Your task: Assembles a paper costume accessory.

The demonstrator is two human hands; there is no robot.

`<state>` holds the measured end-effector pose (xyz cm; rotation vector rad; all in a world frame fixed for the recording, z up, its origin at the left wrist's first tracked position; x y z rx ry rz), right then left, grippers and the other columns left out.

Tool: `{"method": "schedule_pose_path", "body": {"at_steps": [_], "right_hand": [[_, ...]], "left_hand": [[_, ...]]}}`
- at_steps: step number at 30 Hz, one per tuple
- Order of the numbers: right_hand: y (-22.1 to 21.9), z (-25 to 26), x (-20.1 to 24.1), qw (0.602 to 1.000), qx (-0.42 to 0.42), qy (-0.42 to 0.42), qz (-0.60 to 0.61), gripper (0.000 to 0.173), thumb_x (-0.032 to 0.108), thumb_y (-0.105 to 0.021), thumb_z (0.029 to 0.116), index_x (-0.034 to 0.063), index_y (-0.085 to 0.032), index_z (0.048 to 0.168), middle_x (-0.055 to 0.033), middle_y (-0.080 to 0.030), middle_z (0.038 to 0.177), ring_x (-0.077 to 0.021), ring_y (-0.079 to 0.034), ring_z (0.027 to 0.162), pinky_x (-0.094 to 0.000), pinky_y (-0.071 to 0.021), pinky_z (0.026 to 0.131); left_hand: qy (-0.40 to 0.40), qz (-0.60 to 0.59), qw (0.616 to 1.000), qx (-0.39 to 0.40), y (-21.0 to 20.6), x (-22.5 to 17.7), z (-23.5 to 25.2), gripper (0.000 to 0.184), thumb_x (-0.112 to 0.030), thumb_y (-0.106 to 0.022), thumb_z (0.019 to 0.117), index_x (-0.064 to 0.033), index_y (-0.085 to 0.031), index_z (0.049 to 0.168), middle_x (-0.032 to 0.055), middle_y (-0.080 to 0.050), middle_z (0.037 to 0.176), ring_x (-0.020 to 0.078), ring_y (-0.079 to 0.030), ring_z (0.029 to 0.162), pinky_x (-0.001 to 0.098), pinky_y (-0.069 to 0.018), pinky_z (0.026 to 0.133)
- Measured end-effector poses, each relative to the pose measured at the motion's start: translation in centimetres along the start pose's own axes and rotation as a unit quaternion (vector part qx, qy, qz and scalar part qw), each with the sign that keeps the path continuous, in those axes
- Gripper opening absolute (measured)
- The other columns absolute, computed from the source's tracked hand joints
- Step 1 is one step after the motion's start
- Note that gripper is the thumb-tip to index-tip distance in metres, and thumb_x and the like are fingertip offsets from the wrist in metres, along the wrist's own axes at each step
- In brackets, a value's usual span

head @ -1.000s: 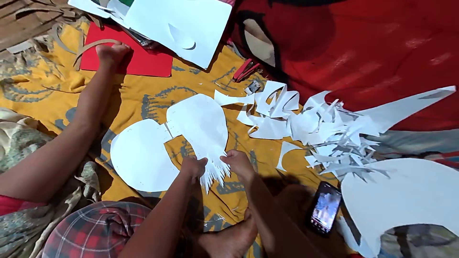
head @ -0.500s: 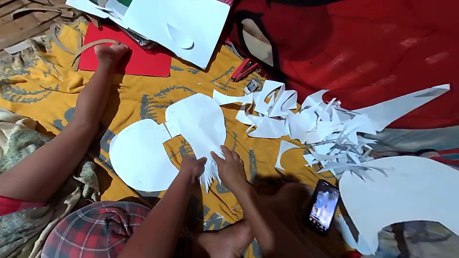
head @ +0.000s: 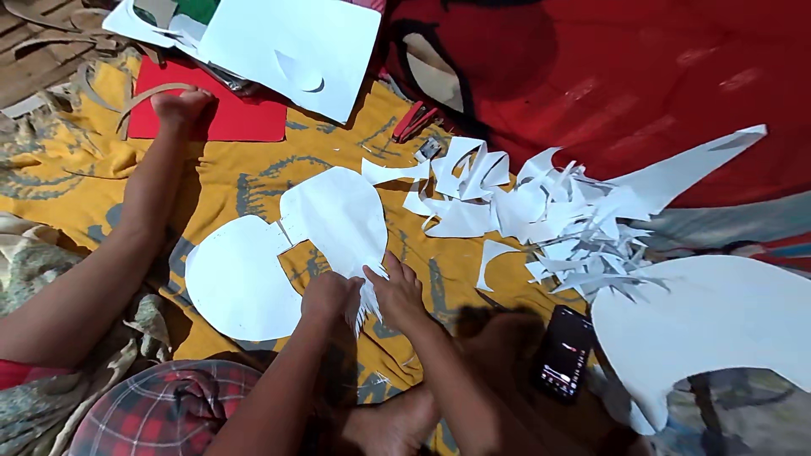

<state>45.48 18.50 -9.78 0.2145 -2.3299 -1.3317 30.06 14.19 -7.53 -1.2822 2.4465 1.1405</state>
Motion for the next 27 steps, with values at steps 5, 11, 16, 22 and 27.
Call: {"method": "schedule_pose_path", "body": {"at_steps": [5, 11, 16, 22, 27], "right_hand": [[0.1, 0.0, -0.2, 1.0, -0.009, 0.007, 0.015, 0.049, 0.016, -0.051, 0.104, 0.0381, -0.054, 0.148, -0.0132, -0.024, 0.168, -0.0428, -0.031, 0.147, -0.0651, -0.0354, 0.106], [0.2, -0.1, -0.2, 1.0, -0.005, 0.01, 0.009, 0.048, 0.017, -0.051, 0.1042, 0.0367, -0.055, 0.148, -0.0138, -0.024, 0.168, -0.0441, -0.03, 0.147, -0.0655, -0.0351, 0.106], [0.9, 0.0, -0.3, 0.999, 0.021, 0.005, 0.039, 0.046, 0.023, -0.05, 0.1063, 0.0354, -0.052, 0.15, -0.0111, -0.022, 0.169, -0.0422, -0.026, 0.15, -0.0656, -0.0309, 0.111], [3.4, -0.4, -3.9, 0.964, -0.084, -0.038, 0.249, 0.044, 0.018, -0.055, 0.1054, 0.0082, -0.053, 0.148, -0.0196, -0.042, 0.156, -0.0331, -0.053, 0.133, -0.0478, -0.0485, 0.106], [6.2, -2.8, -7.5, 0.967, -0.079, -0.095, 0.221, 0.039, 0.018, -0.054, 0.1064, 0.0058, -0.056, 0.144, -0.0199, -0.046, 0.152, -0.0335, -0.056, 0.129, -0.0466, -0.049, 0.105]], "left_hand": [[0.026, 0.034, 0.997, -0.06, 2.7, 1.0, -1.0, 0.053, -0.048, -0.054, 0.1045, -0.0007, -0.065, 0.123, 0.0252, -0.067, 0.118, 0.0424, -0.064, 0.114, 0.063, -0.0487, 0.095], [-0.244, 0.262, 0.933, -0.032, 0.9, 0.7, -1.8, 0.066, -0.003, -0.048, 0.1021, -0.0198, -0.029, 0.163, 0.0092, -0.021, 0.17, 0.0396, -0.014, 0.156, 0.0641, -0.0237, 0.118], [-0.218, 0.363, 0.903, 0.07, -1.1, 1.0, -1.0, 0.06, -0.008, -0.043, 0.1058, -0.0208, -0.029, 0.163, 0.0001, -0.02, 0.171, 0.0312, -0.006, 0.159, 0.066, -0.0078, 0.121], [-0.203, 0.374, 0.902, 0.071, -1.0, 0.9, -0.9, 0.06, -0.006, -0.041, 0.1064, -0.0216, -0.029, 0.163, -0.0006, -0.02, 0.171, 0.0319, -0.009, 0.158, 0.0676, -0.0102, 0.12], [-0.211, 0.348, 0.912, 0.055, -0.9, 0.6, -1.1, 0.056, -0.007, -0.042, 0.1058, -0.0214, -0.037, 0.16, -0.0008, -0.026, 0.169, 0.0342, -0.013, 0.157, 0.0677, -0.0136, 0.119]]}}
Point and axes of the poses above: each hand's wrist, its own z-axis towards the middle knuckle, its own y-axis out of the back of the hand, x = y × z, the point moved 3 cm from there along z, towards the middle knuckle
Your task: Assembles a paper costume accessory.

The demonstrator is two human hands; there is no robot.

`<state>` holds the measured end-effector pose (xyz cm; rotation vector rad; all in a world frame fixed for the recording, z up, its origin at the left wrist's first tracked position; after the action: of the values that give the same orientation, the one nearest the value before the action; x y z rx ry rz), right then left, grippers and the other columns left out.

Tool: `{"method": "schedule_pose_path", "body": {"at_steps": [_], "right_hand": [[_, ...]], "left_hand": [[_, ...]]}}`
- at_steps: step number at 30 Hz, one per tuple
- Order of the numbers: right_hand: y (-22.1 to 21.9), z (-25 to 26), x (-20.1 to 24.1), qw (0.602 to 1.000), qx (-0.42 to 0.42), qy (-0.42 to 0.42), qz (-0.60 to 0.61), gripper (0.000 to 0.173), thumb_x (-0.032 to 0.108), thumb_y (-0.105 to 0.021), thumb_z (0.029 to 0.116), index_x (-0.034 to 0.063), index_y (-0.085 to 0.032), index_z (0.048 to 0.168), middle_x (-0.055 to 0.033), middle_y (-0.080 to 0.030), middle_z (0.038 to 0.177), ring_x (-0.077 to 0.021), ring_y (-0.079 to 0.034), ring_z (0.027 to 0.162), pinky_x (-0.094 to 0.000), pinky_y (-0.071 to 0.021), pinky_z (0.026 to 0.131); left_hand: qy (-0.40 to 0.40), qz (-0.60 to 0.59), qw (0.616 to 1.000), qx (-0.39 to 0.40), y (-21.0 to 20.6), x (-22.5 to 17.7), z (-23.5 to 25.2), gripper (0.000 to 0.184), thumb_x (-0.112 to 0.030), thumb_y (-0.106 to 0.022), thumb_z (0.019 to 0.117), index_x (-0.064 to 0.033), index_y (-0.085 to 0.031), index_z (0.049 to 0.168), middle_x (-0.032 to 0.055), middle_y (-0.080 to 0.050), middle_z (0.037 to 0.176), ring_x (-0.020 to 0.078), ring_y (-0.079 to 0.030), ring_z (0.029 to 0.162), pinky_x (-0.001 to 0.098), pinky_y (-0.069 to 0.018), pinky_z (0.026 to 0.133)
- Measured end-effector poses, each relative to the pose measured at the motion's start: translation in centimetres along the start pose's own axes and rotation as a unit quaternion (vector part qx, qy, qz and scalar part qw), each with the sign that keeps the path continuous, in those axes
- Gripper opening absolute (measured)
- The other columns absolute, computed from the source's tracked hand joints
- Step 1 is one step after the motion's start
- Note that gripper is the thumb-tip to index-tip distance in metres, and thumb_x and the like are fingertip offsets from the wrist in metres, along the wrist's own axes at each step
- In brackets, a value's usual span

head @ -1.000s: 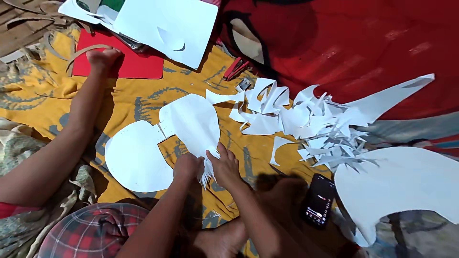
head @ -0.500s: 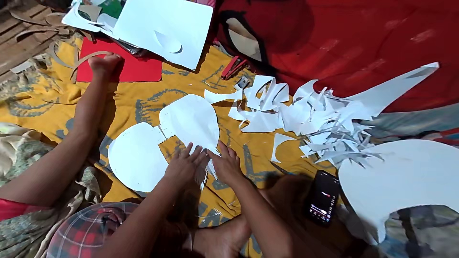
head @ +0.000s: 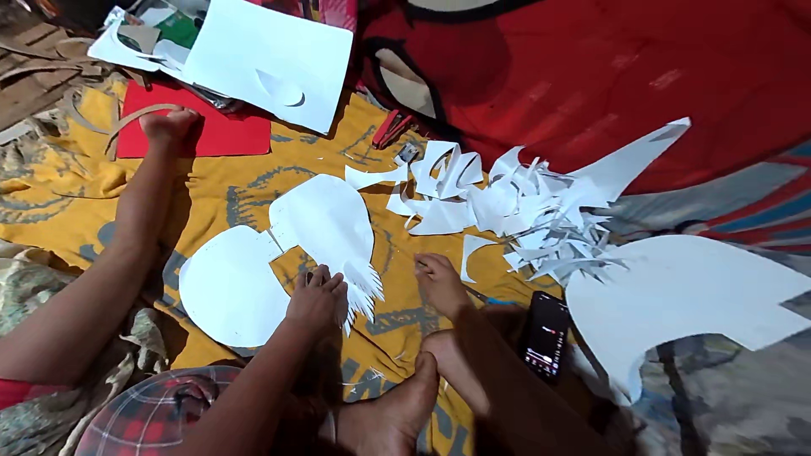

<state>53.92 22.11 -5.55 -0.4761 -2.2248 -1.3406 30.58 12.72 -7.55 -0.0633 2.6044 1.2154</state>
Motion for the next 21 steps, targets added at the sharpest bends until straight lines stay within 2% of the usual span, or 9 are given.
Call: {"method": "schedule_pose_path", "body": {"at_steps": [2, 5, 7, 8, 11, 14, 17, 19, 21], "right_hand": [[1.2, -1.1, -0.6, 0.998, 0.027, -0.002, -0.056, 0.04, 0.02, -0.054, 0.1061, 0.0075, -0.058, 0.144, -0.0201, -0.045, 0.153, -0.0357, -0.048, 0.138, -0.0498, -0.0419, 0.112], [1.9, -3.7, -2.7, 0.983, 0.057, 0.028, -0.17, 0.044, 0.027, -0.056, 0.1035, 0.0077, -0.06, 0.142, -0.0226, -0.047, 0.152, -0.0419, -0.043, 0.14, -0.0595, -0.0343, 0.114], [1.8, -6.2, -3.6, 0.968, 0.078, 0.04, -0.235, 0.045, 0.03, -0.053, 0.104, 0.0074, -0.059, 0.143, -0.0223, -0.048, 0.151, -0.0409, -0.042, 0.142, -0.0592, -0.0324, 0.116], [1.6, -7.1, -4.2, 0.961, 0.076, 0.058, -0.259, 0.044, 0.031, -0.053, 0.1042, 0.0065, -0.06, 0.141, -0.0225, -0.052, 0.148, -0.0408, -0.046, 0.139, -0.0587, -0.0337, 0.114], [1.4, -8.7, -4.6, 0.952, 0.084, 0.076, -0.284, 0.046, 0.035, -0.047, 0.106, 0.0075, -0.061, 0.141, -0.0194, -0.055, 0.145, -0.0381, -0.049, 0.137, -0.0578, -0.0302, 0.117], [1.2, -8.9, -4.4, 0.95, 0.118, 0.04, -0.288, 0.05, 0.038, -0.044, 0.1077, 0.0076, -0.055, 0.146, -0.0182, -0.051, 0.15, -0.0363, -0.043, 0.143, -0.0575, -0.0217, 0.121], [1.6, -8.9, -4.3, 0.961, 0.06, 0.033, -0.27, 0.049, 0.041, -0.051, 0.1043, 0.0078, -0.062, 0.14, -0.02, -0.05, 0.15, -0.0382, -0.042, 0.143, -0.059, -0.0217, 0.12], [1.9, -9.1, -4.4, 0.968, 0.019, 0.008, -0.252, 0.051, 0.044, -0.054, 0.1028, 0.0084, -0.063, 0.138, -0.0214, -0.042, 0.157, -0.0406, -0.035, 0.147, -0.0601, -0.0183, 0.122], [2.6, -9.3, -4.5, 0.974, -0.017, -0.032, -0.224, 0.049, 0.042, -0.055, 0.1023, 0.0102, -0.063, 0.139, -0.0207, -0.034, 0.161, -0.0432, -0.028, 0.149, -0.0635, -0.0187, 0.12]], "left_hand": [[-0.004, -0.012, 1.0, -0.005, 0.9, -0.5, -0.8, 0.053, -0.007, -0.036, 0.1075, -0.0181, -0.037, 0.16, 0.0029, -0.028, 0.168, 0.0352, -0.013, 0.157, 0.0663, -0.0124, 0.12], [-0.021, -0.009, 1.0, -0.008, 2.0, -0.9, -2.0, 0.054, -0.009, -0.029, 0.1099, -0.0143, -0.026, 0.164, 0.0076, -0.022, 0.17, 0.0369, -0.012, 0.158, 0.0671, -0.0083, 0.121], [-0.003, -0.016, 0.998, -0.058, 1.1, 0.1, -2.0, 0.06, -0.006, -0.036, 0.107, -0.0188, -0.026, 0.164, 0.0042, -0.023, 0.17, 0.0354, -0.01, 0.158, 0.0683, -0.0083, 0.12], [0.016, -0.025, 0.996, -0.08, 1.1, 0.6, -2.4, 0.061, -0.004, -0.039, 0.1059, -0.0194, -0.026, 0.164, 0.0037, -0.023, 0.17, 0.0351, -0.01, 0.158, 0.0688, -0.0093, 0.12], [0.072, -0.061, 0.985, -0.143, 2.6, 1.8, -5.5, 0.064, 0.001, -0.045, 0.1015, -0.0145, -0.031, 0.162, 0.0074, -0.026, 0.169, 0.0384, -0.012, 0.157, 0.0713, -0.0134, 0.118], [0.119, -0.1, 0.964, -0.214, 2.9, 3.0, -9.4, 0.064, 0.004, -0.047, 0.0985, -0.0113, -0.035, 0.16, 0.0103, -0.03, 0.167, 0.041, -0.017, 0.156, 0.0723, -0.0168, 0.117], [0.159, -0.137, 0.948, -0.238, 1.8, 3.5, -12.6, 0.061, 0.001, -0.044, 0.0996, -0.0111, -0.037, 0.159, 0.0098, -0.031, 0.167, 0.0394, -0.018, 0.156, 0.0692, -0.0189, 0.118], [0.167, -0.165, 0.94, -0.248, 0.6, 3.7, -14.4, 0.058, 0.0, -0.047, 0.1001, -0.0087, -0.041, 0.157, 0.0125, -0.034, 0.165, 0.0415, -0.022, 0.154, 0.0686, -0.0224, 0.117], [0.155, -0.202, 0.935, -0.248, -0.3, 4.0, -15.0, 0.056, -0.003, -0.055, 0.0997, -0.0042, -0.044, 0.154, 0.0181, -0.036, 0.162, 0.0462, -0.026, 0.151, 0.0668, -0.0263, 0.116]]}}
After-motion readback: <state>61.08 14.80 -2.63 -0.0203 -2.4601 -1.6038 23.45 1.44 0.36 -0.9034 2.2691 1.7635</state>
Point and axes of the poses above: each hand's wrist, its own z-axis towards the middle knuckle, its own y-axis out of the back of the hand, x = y × z, the point moved 3 cm from there along z, towards the middle knuckle
